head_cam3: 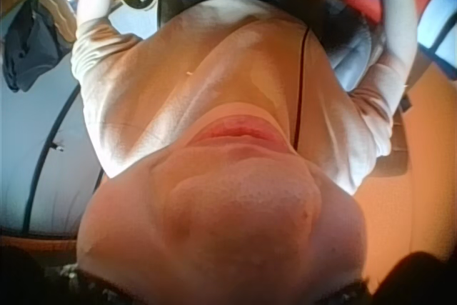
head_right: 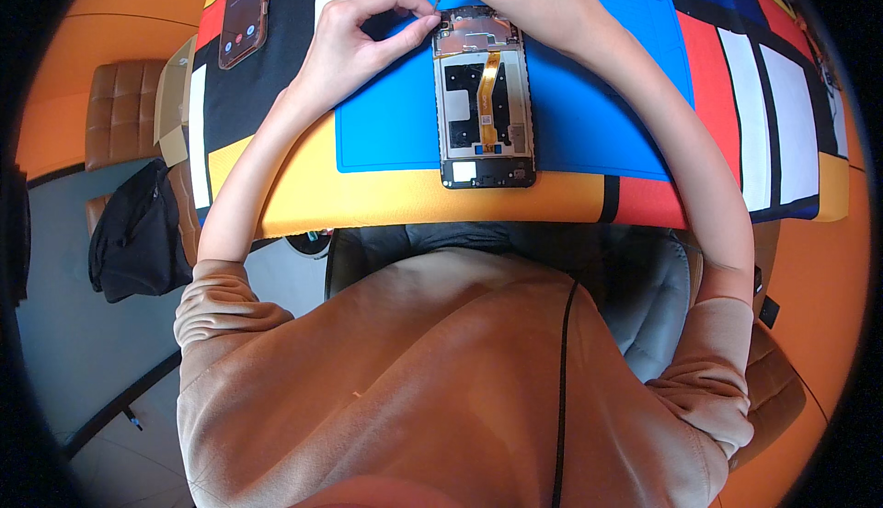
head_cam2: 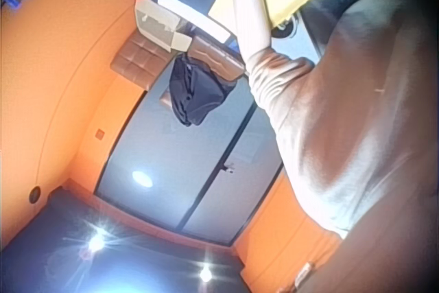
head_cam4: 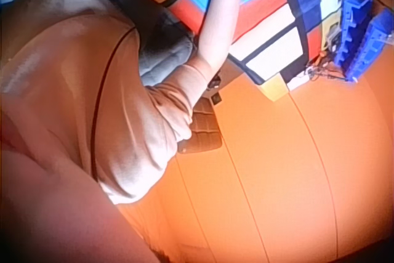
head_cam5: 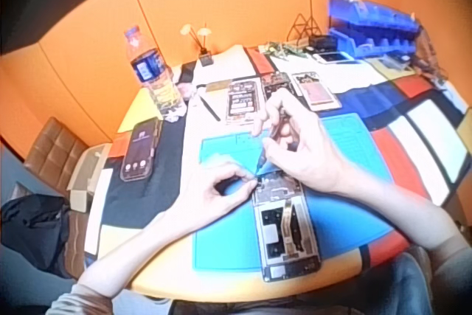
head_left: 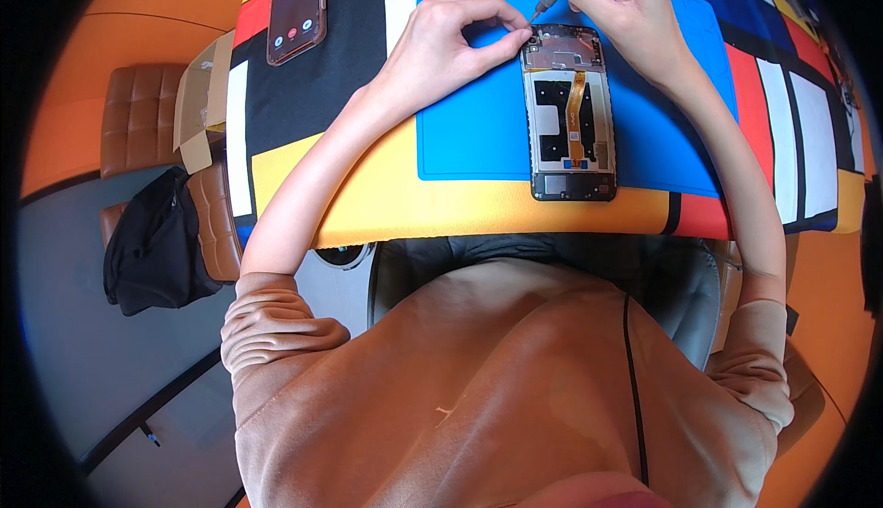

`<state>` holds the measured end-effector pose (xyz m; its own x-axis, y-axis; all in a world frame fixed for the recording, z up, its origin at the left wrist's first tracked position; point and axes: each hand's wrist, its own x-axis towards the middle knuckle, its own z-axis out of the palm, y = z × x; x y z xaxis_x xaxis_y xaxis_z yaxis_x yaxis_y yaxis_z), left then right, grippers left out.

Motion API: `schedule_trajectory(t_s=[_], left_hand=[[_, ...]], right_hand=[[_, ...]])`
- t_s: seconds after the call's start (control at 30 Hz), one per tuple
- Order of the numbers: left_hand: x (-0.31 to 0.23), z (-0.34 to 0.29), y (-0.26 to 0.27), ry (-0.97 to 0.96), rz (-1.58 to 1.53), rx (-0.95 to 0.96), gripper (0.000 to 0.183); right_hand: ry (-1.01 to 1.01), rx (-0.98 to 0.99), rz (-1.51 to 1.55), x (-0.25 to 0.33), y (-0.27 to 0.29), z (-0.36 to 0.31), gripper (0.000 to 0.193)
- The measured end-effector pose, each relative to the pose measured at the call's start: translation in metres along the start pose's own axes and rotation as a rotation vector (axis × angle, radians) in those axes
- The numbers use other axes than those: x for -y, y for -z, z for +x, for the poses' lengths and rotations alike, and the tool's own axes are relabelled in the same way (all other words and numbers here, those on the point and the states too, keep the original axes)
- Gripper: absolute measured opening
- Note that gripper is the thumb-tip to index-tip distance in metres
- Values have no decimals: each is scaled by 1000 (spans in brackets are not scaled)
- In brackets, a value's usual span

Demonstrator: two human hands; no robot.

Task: The person uses a screwdriver to remove screws from a disassembled smartphone placed on a blue mat. They lift the motherboard, set it aside, and then continue unscrewing components from the phone's chassis.

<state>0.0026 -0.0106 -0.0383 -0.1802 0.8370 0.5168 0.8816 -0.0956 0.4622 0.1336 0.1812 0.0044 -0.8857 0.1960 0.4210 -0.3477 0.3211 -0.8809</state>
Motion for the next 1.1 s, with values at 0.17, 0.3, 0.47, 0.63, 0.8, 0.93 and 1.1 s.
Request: schedule_trajectory(t_s=[0.17, 0.3, 0.47, 0.63, 0.8, 0.93, 1.1], left_hand=[[-1, 1, 1, -5, 12, -2, 24], [-3, 1, 4, 15, 47, 25, 20], [-7, 2, 7, 34, 18, -30, 17], [-11, 5, 5, 58, -20, -101, 16], [-17, 6, 7, 201, -129, -115, 13], [-18, 8, 9, 234, -158, -115, 15], [-18, 8, 10, 239, -180, -130, 19]], right_hand=[[105, -98, 176, -7, -7, 6, 20], [-92, 64, 187, 2, 1, 5, 12], [-11, 284, -404, 2, 1, 0, 22], [16, 253, -551, -11, -3, -3, 19], [92, 182, -611, -12, -7, -3, 24], [66, 184, -622, -12, -8, -2, 26], [12, 147, -558, -14, -7, -2, 25]])
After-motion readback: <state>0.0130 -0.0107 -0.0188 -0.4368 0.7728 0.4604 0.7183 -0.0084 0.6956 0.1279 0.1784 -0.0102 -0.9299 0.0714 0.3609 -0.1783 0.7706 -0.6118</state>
